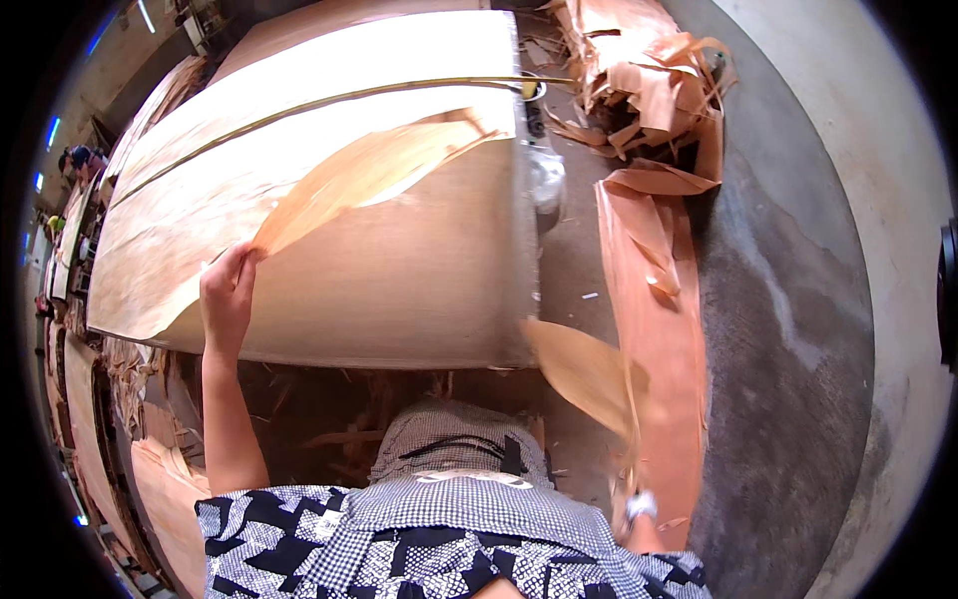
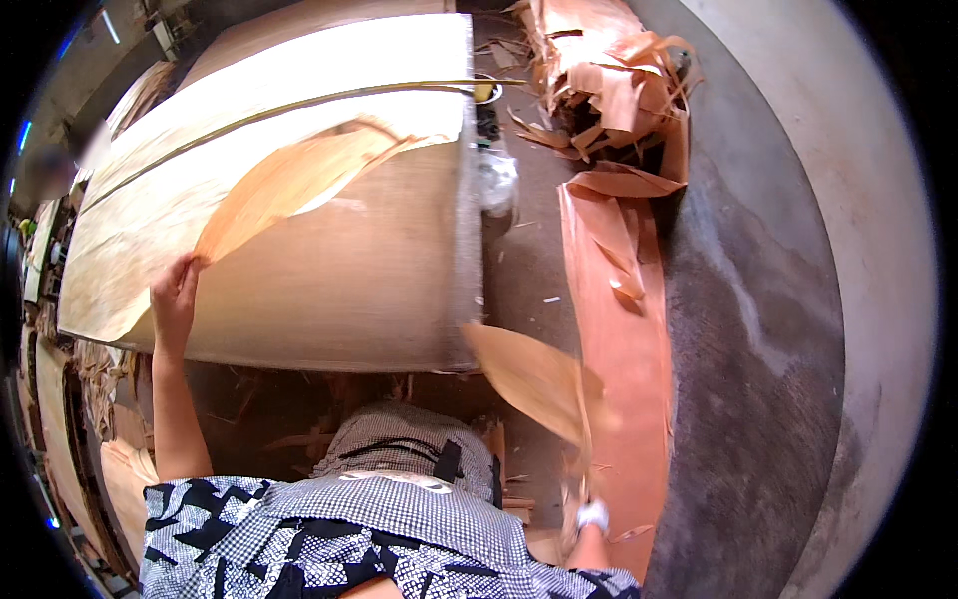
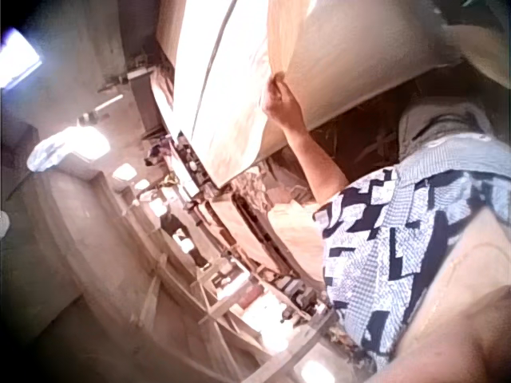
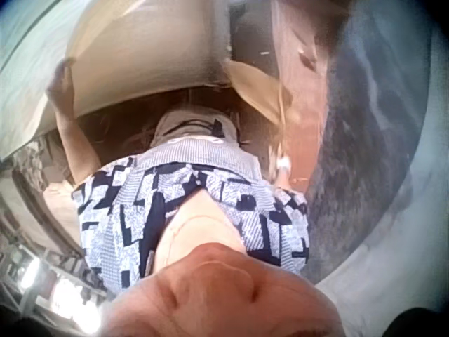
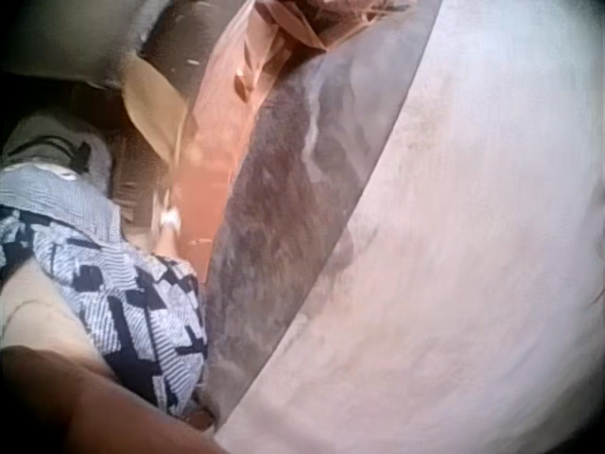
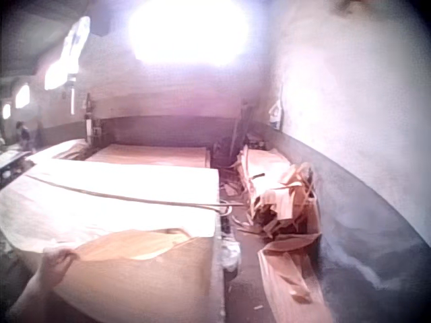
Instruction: The person repairs thin wood veneer sheets by applying adhesive tape over cracks, peeling away damaged layers, and smoothing down replacement patches using a small handheld tool.
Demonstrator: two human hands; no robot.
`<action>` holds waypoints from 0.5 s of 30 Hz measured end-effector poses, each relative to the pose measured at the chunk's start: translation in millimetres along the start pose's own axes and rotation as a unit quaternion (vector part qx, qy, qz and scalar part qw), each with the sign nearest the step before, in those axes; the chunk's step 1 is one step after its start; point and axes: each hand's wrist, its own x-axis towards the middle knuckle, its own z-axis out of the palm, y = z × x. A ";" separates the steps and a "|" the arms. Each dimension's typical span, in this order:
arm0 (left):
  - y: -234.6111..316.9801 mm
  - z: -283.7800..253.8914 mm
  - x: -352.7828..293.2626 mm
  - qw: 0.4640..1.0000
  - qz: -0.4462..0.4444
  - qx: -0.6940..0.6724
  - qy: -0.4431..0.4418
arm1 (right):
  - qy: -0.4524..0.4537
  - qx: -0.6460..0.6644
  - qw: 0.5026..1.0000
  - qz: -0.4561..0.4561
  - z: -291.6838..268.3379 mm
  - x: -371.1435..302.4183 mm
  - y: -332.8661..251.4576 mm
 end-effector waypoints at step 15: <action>75.9 135.2 -37.1 0.927 -0.092 0.071 -0.357 | -0.047 0.057 0.997 0.006 17.1 23.6 66.6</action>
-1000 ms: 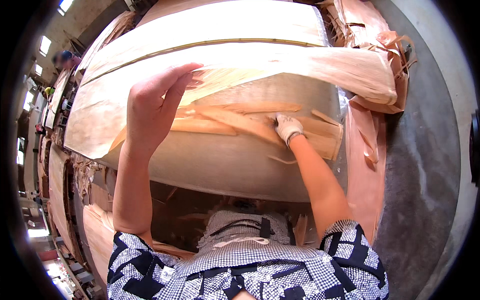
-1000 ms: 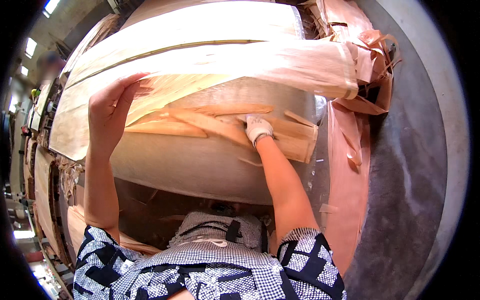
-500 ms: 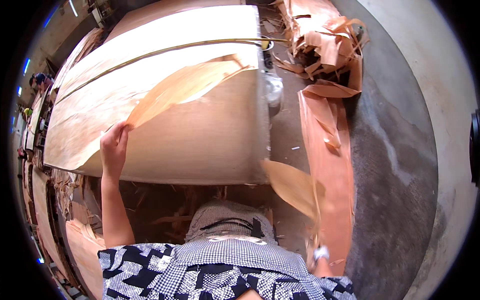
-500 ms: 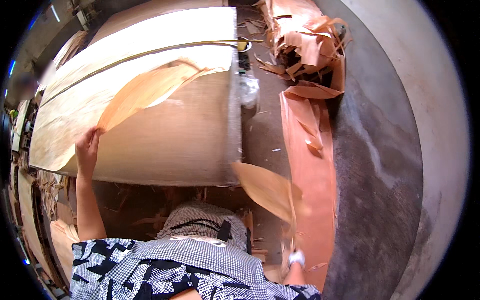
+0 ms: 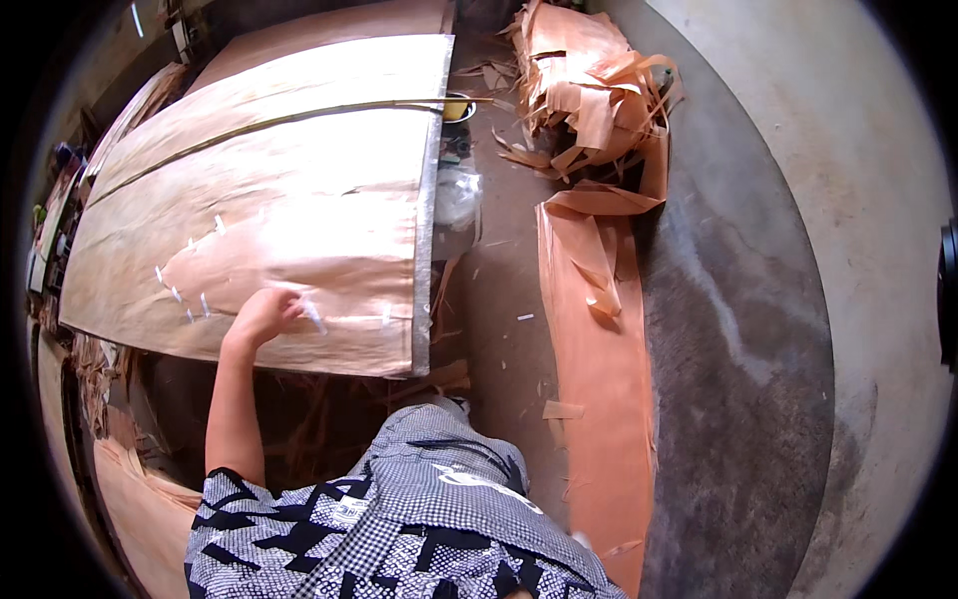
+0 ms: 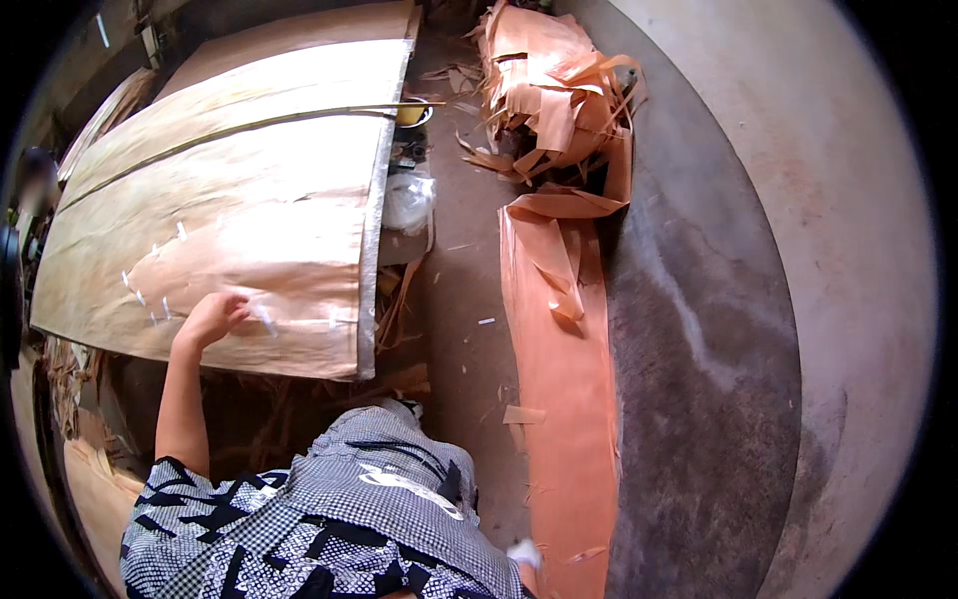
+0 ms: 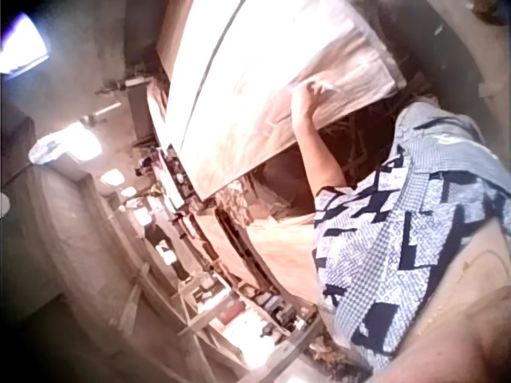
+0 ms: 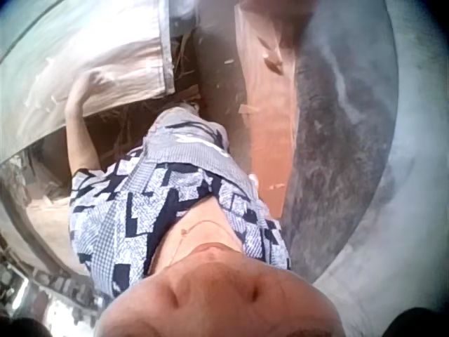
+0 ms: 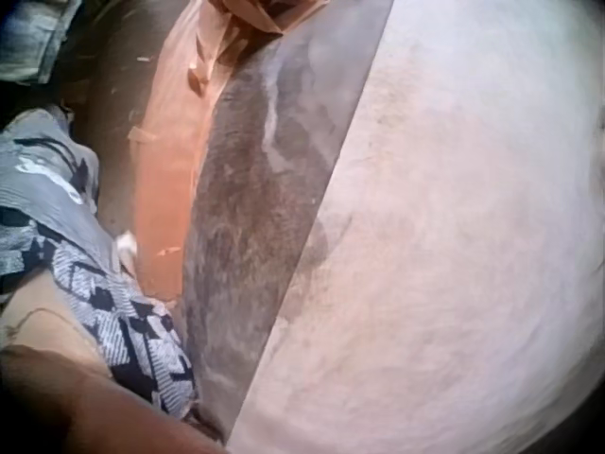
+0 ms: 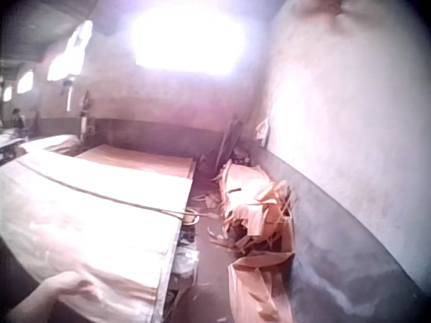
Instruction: The person repairs thin wood veneer sheets by applying adhesive tape over cracks, peeling away damaged layers, and smoothing down replacement patches using a small handheld tool.
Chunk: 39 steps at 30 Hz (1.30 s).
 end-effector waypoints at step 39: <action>406.3 -167.7 263.5 0.516 0.629 -0.542 0.212 | 0.121 -0.137 0.571 -0.800 -533.0 242.9 -823.7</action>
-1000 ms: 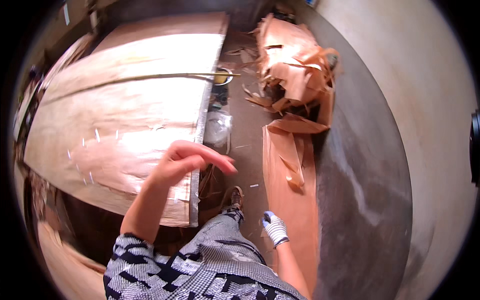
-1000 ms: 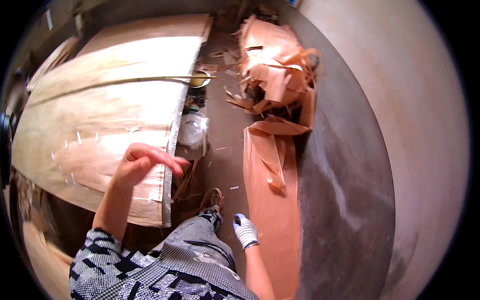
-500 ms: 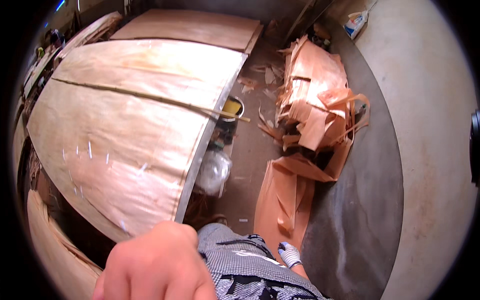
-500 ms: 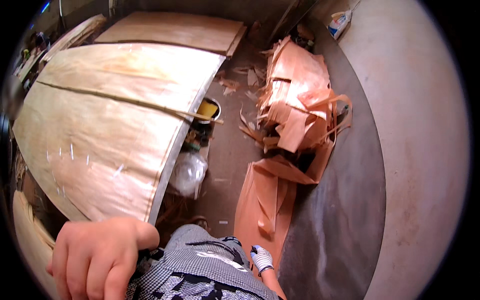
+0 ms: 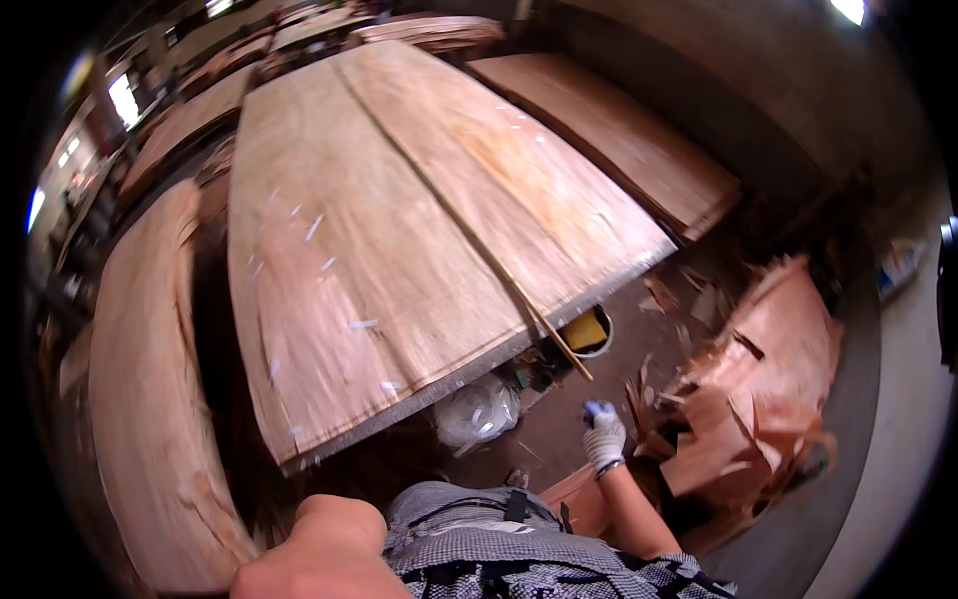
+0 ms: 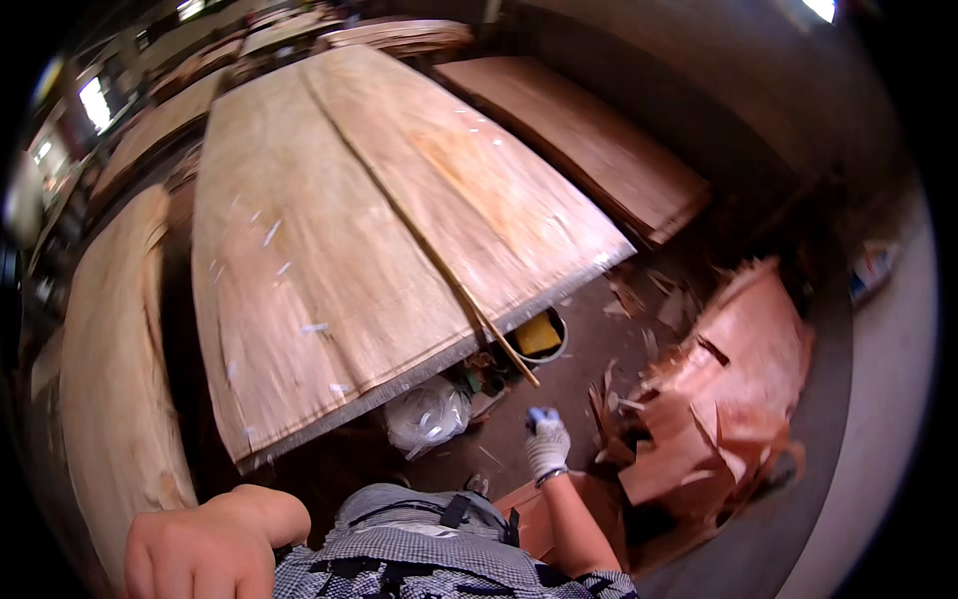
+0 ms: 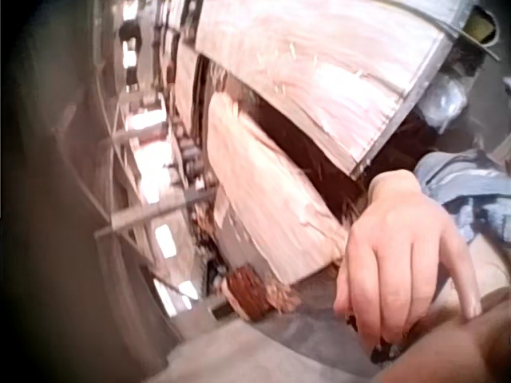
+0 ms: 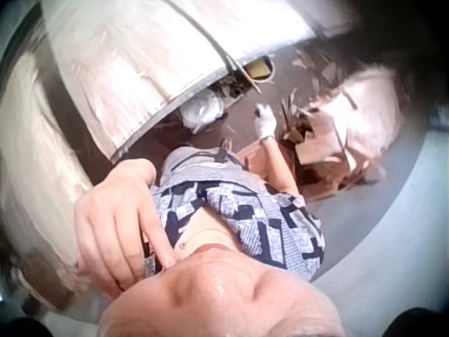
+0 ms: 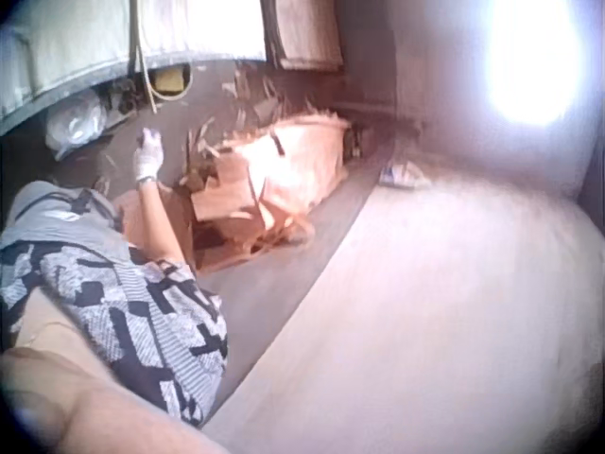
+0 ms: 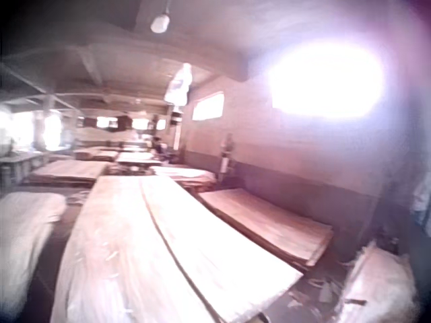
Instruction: The person repairs thin wood veneer sheets by applying adhesive tape over cracks, peeling away damaged layers, and smoothing down replacement patches using a small handheld tool.
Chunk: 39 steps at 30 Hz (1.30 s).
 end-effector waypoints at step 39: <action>134.0 -10.6 -489.7 0.016 -0.307 0.710 0.634 | -0.460 0.271 0.845 0.031 76.1 -197.5 60.5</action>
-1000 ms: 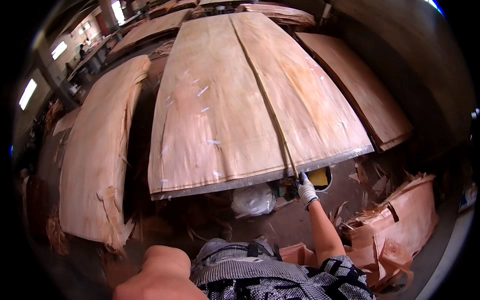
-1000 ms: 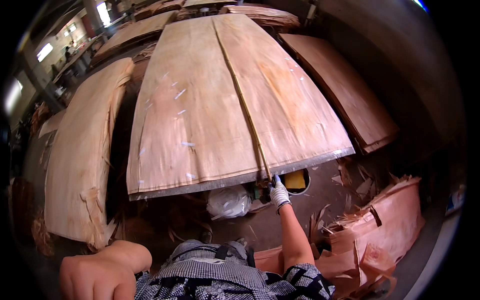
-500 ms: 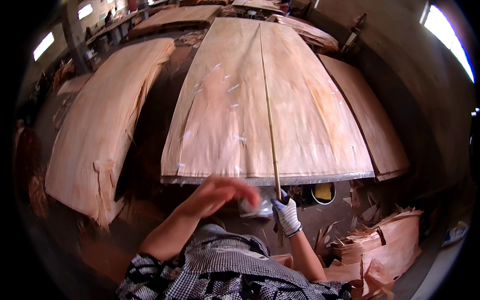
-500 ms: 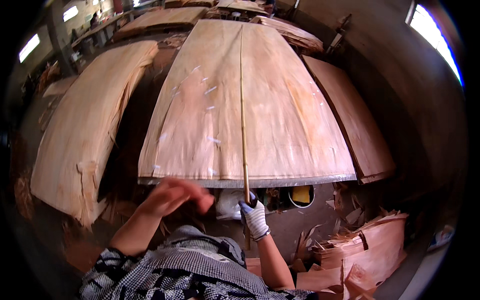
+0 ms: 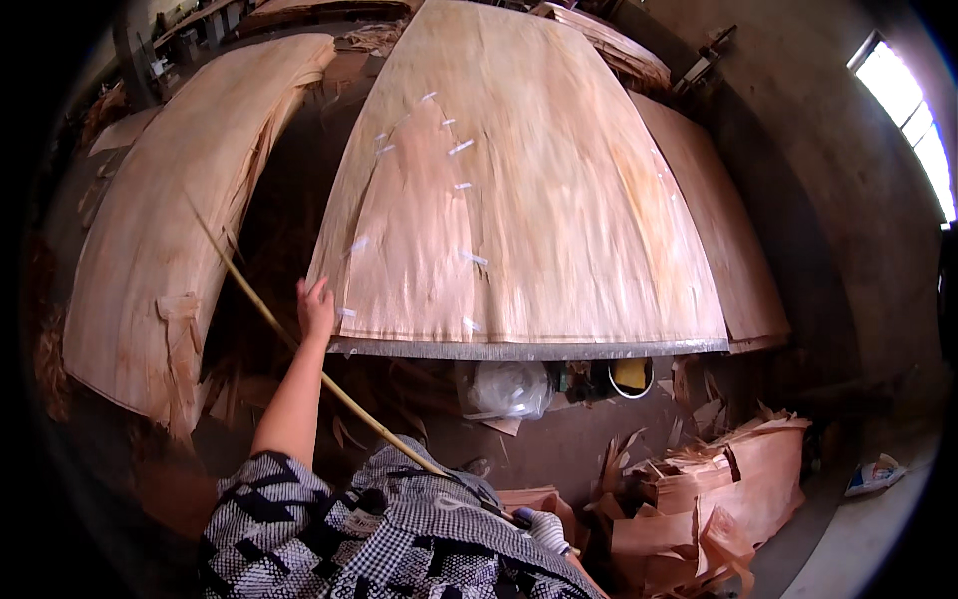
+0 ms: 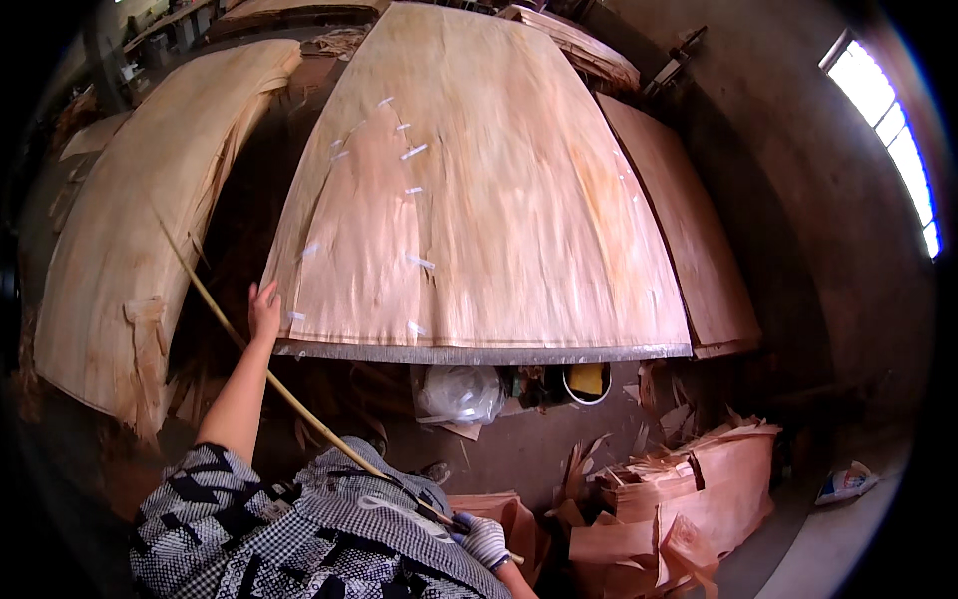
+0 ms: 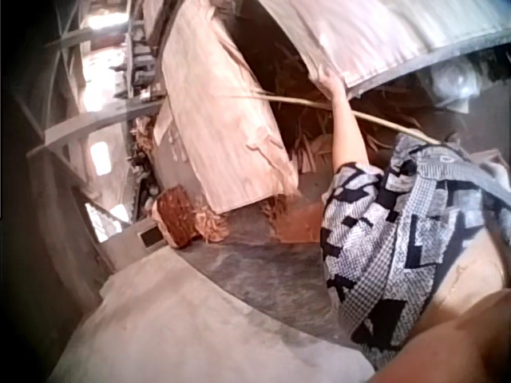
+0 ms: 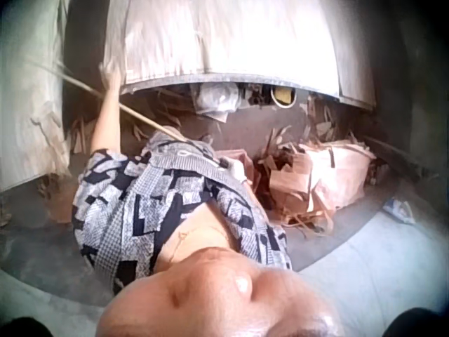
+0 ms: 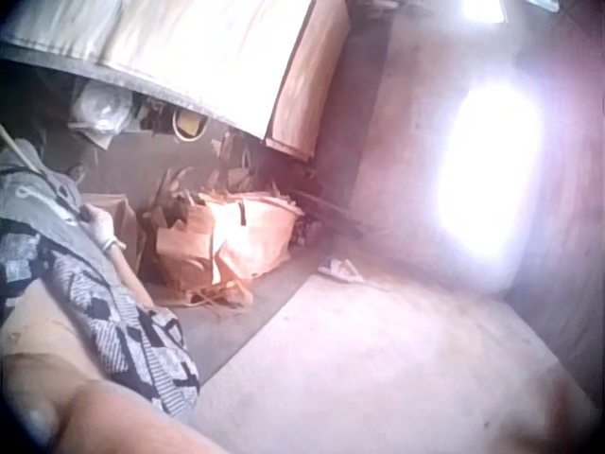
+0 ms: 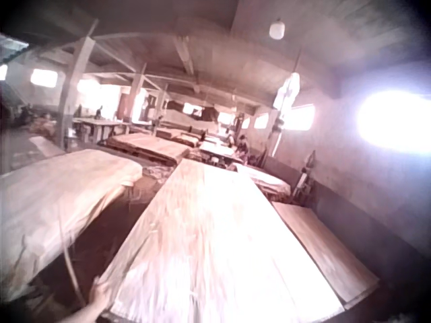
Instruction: The person repairs thin wood veneer sheets by applying adhesive tape over cracks, peeling away damaged layers, and smoothing down replacement patches using a small handheld tool.
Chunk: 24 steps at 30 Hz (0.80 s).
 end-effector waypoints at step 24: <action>271.0 3.9 9.4 0.796 0.109 -0.558 -0.205 | 0.214 0.417 0.852 0.234 36.9 -28.9 -160.5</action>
